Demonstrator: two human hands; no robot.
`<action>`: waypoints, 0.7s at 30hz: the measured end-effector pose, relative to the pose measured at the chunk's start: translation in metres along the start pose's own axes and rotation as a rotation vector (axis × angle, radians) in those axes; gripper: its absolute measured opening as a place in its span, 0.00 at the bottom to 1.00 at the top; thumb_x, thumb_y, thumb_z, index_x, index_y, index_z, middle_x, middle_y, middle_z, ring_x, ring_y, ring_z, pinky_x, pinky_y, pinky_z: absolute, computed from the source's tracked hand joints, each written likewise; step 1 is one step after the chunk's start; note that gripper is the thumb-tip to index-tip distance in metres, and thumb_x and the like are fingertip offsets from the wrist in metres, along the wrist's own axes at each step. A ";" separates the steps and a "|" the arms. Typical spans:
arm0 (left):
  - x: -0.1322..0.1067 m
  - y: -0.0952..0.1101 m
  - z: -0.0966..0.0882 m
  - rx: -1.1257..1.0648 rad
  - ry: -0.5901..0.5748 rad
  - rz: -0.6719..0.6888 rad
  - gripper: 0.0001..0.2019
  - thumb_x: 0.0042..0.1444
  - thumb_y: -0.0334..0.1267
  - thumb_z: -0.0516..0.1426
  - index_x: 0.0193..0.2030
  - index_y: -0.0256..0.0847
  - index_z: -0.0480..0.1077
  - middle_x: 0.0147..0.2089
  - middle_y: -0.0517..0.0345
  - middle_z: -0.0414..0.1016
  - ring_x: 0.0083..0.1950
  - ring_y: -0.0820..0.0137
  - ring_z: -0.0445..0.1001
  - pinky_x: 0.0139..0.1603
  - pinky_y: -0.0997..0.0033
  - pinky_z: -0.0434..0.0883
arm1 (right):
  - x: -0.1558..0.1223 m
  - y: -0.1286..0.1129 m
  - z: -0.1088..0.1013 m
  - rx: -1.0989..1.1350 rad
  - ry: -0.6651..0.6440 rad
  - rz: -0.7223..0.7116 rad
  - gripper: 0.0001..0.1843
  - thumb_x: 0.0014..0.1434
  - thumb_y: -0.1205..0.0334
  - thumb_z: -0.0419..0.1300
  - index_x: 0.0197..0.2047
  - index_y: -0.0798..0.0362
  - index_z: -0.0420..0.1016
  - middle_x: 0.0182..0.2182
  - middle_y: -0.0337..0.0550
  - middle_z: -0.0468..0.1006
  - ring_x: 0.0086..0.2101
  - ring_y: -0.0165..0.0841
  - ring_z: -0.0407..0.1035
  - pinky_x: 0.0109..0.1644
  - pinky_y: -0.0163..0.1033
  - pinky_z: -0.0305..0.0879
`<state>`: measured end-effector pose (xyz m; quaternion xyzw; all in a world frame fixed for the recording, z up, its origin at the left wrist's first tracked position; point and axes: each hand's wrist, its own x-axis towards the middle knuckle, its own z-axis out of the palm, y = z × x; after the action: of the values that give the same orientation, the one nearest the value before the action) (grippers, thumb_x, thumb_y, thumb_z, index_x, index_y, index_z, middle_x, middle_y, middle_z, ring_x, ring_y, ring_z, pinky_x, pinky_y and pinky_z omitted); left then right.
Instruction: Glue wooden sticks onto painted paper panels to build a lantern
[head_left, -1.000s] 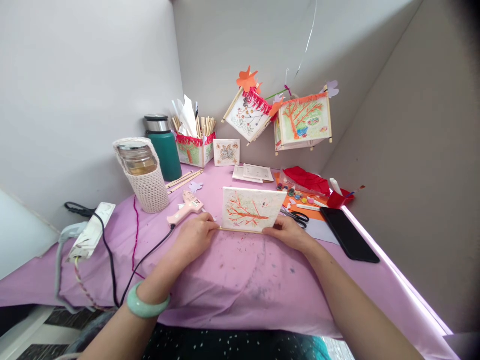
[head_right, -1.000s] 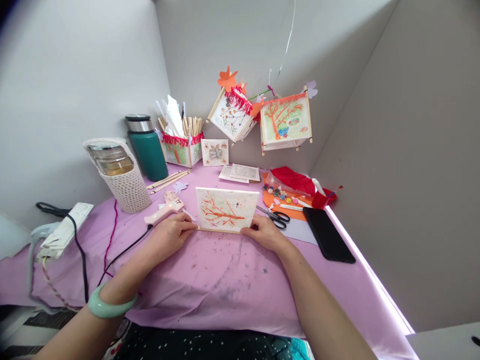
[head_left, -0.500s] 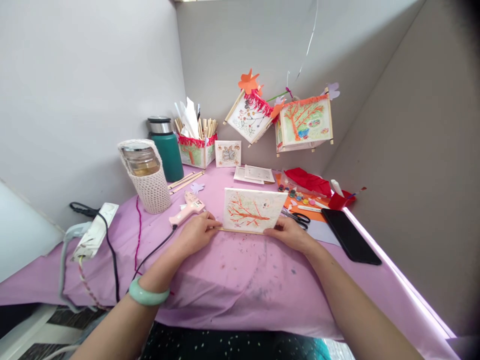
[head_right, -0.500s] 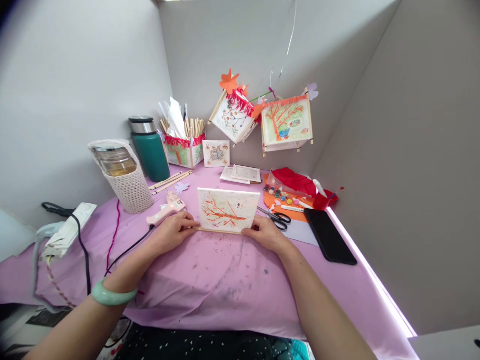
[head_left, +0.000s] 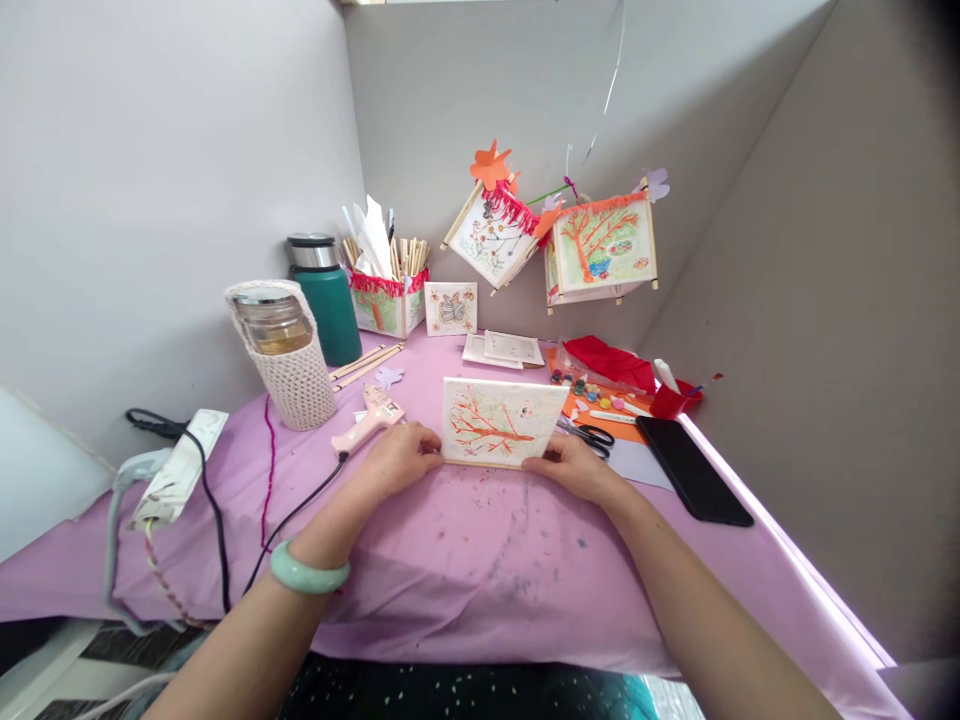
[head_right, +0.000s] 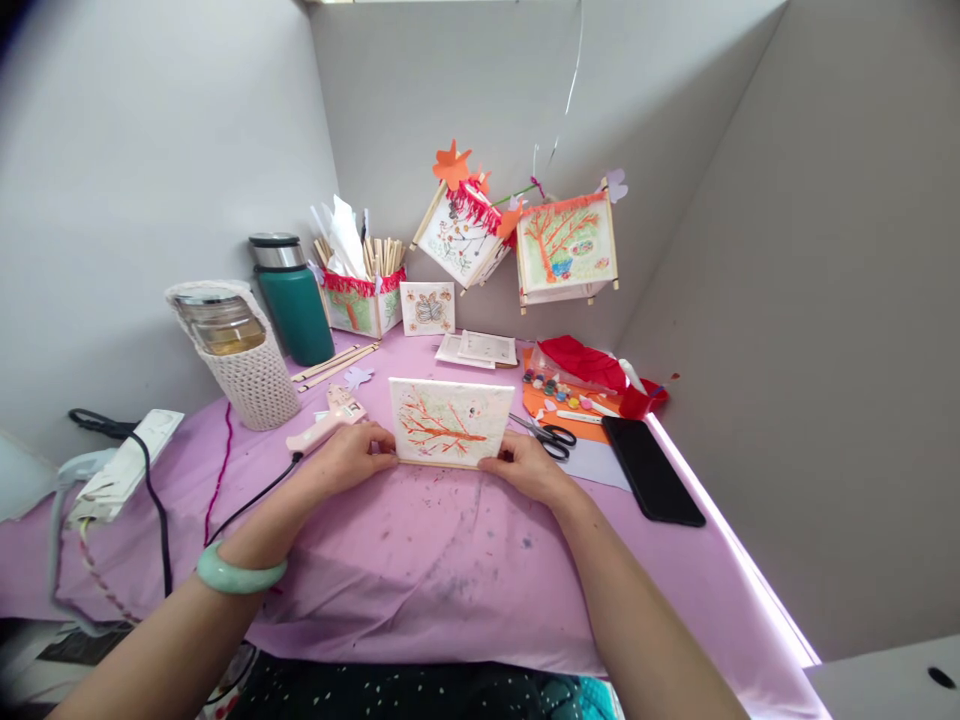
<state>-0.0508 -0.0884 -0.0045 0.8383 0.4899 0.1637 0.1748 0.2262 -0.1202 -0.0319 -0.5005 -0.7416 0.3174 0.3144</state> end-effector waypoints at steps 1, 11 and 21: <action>0.000 0.000 0.000 -0.006 -0.002 -0.006 0.07 0.48 0.37 0.55 0.31 0.41 0.75 0.31 0.59 0.76 0.31 0.71 0.70 0.32 0.73 0.62 | 0.000 0.000 0.000 0.003 -0.001 0.006 0.16 0.52 0.60 0.60 0.44 0.52 0.77 0.43 0.44 0.78 0.46 0.41 0.70 0.50 0.46 0.66; 0.004 -0.003 0.008 0.069 0.030 0.060 0.06 0.49 0.37 0.55 0.27 0.39 0.72 0.32 0.57 0.74 0.32 0.71 0.70 0.32 0.73 0.62 | 0.001 0.008 0.001 0.001 0.012 0.001 0.15 0.51 0.60 0.61 0.44 0.53 0.77 0.42 0.44 0.78 0.44 0.40 0.70 0.48 0.44 0.66; 0.001 -0.004 0.009 0.080 0.044 0.105 0.07 0.51 0.37 0.54 0.26 0.38 0.70 0.33 0.57 0.73 0.32 0.71 0.69 0.33 0.72 0.61 | 0.000 0.004 0.002 0.032 0.002 0.009 0.18 0.52 0.60 0.60 0.47 0.54 0.75 0.43 0.44 0.78 0.43 0.39 0.71 0.49 0.44 0.66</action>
<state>-0.0489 -0.0867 -0.0145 0.8654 0.4550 0.1711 0.1215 0.2270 -0.1194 -0.0365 -0.4990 -0.7339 0.3300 0.3218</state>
